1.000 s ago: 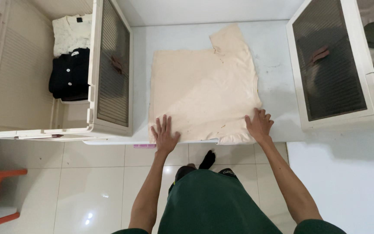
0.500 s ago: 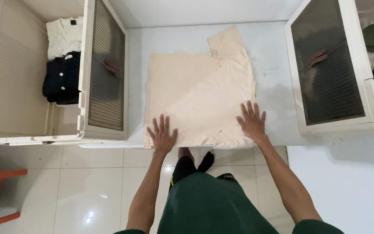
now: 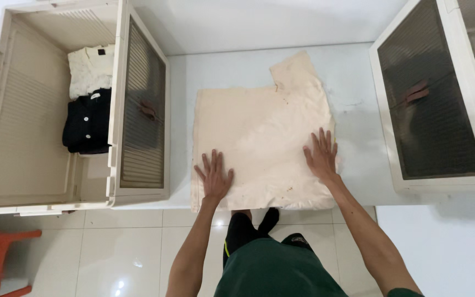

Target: The person picks up a light-colored shirt from a surface, spreads it flat, and performs a series of folds to collapse it into a rectangular shape. The person then places the folded shirt into a storage bin on top of other folded garments.

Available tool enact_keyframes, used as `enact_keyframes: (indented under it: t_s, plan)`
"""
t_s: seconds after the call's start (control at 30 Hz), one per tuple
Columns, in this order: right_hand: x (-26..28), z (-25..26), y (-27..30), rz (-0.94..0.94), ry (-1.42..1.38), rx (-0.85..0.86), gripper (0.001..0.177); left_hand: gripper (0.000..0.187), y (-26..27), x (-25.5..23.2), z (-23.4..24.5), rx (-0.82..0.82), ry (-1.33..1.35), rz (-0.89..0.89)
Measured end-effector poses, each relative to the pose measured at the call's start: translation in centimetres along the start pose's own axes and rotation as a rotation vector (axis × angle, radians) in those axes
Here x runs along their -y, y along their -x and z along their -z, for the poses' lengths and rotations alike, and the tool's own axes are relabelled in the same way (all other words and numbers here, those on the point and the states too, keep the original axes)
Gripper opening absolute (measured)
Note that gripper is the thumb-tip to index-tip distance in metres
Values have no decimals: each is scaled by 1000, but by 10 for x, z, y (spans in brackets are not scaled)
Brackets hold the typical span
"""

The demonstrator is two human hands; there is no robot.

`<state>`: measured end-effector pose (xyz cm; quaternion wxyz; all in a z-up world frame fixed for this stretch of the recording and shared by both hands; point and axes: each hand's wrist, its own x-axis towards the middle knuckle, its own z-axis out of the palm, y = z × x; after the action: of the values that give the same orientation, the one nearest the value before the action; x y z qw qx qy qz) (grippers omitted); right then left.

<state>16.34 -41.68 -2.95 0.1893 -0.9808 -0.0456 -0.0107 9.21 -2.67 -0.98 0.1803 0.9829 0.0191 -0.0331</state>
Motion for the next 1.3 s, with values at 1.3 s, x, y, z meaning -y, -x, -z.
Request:
enact_keyframes:
  t_s: [1.3]
  plan:
    - [12, -21, -44, 54, 215, -55, 67, 77, -81, -28, -21, -163, -85, -45]
